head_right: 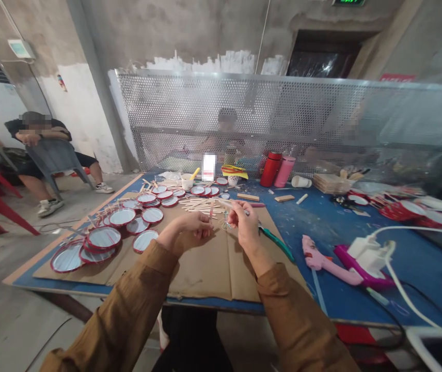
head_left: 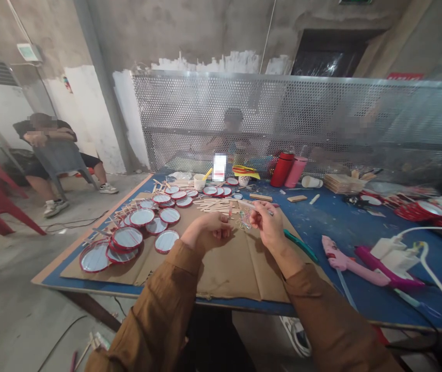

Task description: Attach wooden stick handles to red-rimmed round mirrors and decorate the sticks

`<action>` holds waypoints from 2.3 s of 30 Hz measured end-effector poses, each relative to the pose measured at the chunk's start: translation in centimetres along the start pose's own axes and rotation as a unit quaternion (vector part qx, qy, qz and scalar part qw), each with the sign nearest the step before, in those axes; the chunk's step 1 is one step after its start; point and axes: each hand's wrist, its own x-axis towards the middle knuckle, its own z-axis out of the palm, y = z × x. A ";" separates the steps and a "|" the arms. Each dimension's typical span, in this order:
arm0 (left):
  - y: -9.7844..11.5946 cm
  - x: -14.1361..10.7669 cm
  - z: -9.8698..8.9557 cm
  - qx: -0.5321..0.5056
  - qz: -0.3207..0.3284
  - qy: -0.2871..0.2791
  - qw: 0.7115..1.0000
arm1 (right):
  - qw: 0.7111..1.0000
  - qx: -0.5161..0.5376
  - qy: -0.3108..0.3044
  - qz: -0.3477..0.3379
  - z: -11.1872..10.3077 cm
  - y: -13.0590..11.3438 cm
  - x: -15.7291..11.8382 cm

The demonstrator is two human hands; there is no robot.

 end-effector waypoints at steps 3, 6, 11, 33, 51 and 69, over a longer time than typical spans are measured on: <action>0.0 -0.1 -0.1 0.000 0.001 -0.001 1.000 | 1.000 -0.007 -0.001 0.001 0.0 -0.1 0.0; -0.1 0.0 -0.1 -0.006 0.008 -0.004 1.000 | 1.000 -0.009 -0.007 0.006 0.0 -0.1 0.0; -0.3 0.2 -0.1 -0.014 0.001 -0.010 1.000 | 1.000 -0.014 -0.017 0.007 -0.2 0.0 0.0; -0.3 0.2 -0.1 -0.021 0.011 0.019 1.000 | 0.999 -0.044 -0.031 -0.004 0.0 0.6 -0.2; -1.5 1.0 0.3 -0.079 0.028 0.082 0.993 | 0.996 -0.011 0.085 -0.002 -2.7 -5.2 1.0; -1.9 1.4 0.8 -0.132 0.043 0.076 0.987 | 0.714 -0.687 0.098 0.094 -12.4 -2.5 4.6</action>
